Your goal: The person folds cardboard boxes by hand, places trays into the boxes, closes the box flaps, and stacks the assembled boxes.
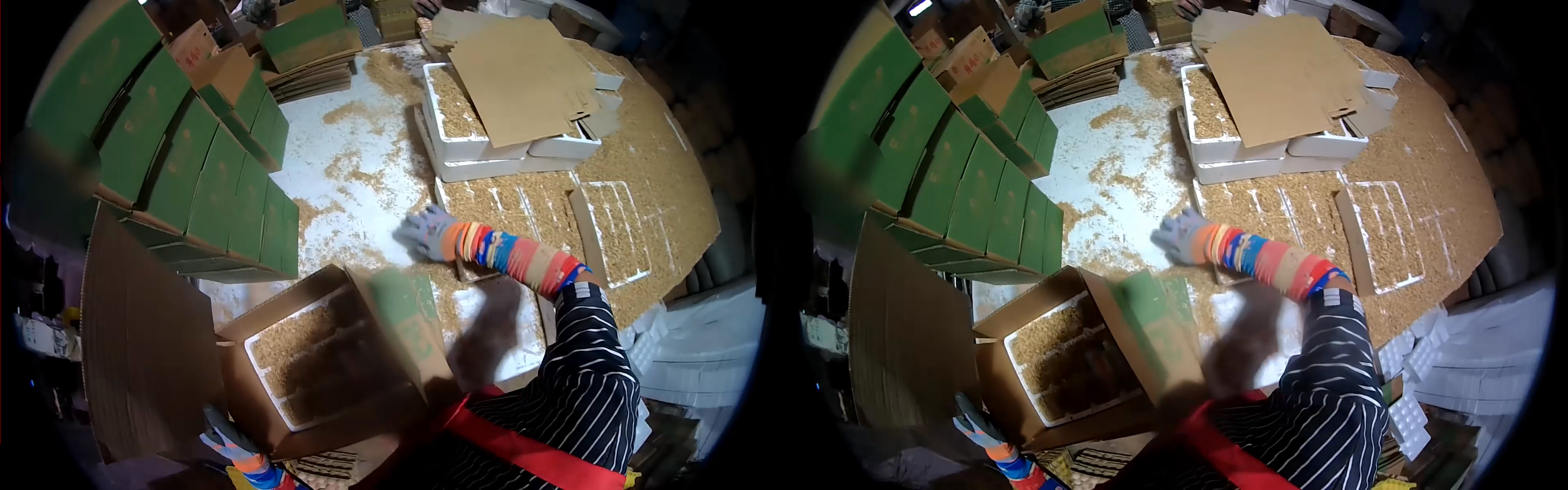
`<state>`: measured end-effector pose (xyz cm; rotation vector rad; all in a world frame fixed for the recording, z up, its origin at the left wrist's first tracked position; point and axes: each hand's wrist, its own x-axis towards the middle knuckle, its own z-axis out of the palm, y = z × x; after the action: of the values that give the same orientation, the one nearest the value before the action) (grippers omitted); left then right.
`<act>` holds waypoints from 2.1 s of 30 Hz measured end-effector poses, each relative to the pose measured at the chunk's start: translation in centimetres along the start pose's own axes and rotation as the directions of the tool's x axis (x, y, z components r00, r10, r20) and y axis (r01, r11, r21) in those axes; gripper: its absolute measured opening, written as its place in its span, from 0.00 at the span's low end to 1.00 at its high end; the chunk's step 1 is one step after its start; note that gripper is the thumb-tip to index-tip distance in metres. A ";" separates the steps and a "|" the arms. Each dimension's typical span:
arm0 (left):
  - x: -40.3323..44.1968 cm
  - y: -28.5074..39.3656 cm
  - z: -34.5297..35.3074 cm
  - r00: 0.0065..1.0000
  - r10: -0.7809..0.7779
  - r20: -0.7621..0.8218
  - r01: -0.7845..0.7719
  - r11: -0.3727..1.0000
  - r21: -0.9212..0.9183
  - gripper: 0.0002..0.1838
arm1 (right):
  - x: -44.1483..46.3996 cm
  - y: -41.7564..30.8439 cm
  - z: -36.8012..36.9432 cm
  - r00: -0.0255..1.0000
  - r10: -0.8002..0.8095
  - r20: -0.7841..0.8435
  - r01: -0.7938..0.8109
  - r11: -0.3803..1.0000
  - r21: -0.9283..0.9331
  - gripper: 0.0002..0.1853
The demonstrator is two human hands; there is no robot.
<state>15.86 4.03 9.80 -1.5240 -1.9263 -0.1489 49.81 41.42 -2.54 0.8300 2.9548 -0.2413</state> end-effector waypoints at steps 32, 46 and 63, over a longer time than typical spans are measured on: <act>0.1 0.9 0.9 0.970 -0.107 0.217 0.208 0.827 -0.522 0.23 | -11.1 -16.2 -10.6 0.689 0.671 -0.274 0.168 0.220 0.961 0.20; -0.5 1.7 4.1 0.892 -0.308 0.330 0.361 0.047 -0.931 0.16 | -6.3 -20.5 -16.4 0.900 -0.341 -0.271 0.408 0.879 0.246 0.24; 6.5 4.2 -6.0 0.913 0.408 -0.034 -0.335 0.699 -0.632 0.16 | -5.3 -16.8 -19.1 0.842 -0.176 -0.511 0.191 0.981 -0.025 0.18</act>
<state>21.55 7.84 16.76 -2.3854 -1.6708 -0.5904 45.19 27.72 19.12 0.6991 3.5467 -0.0738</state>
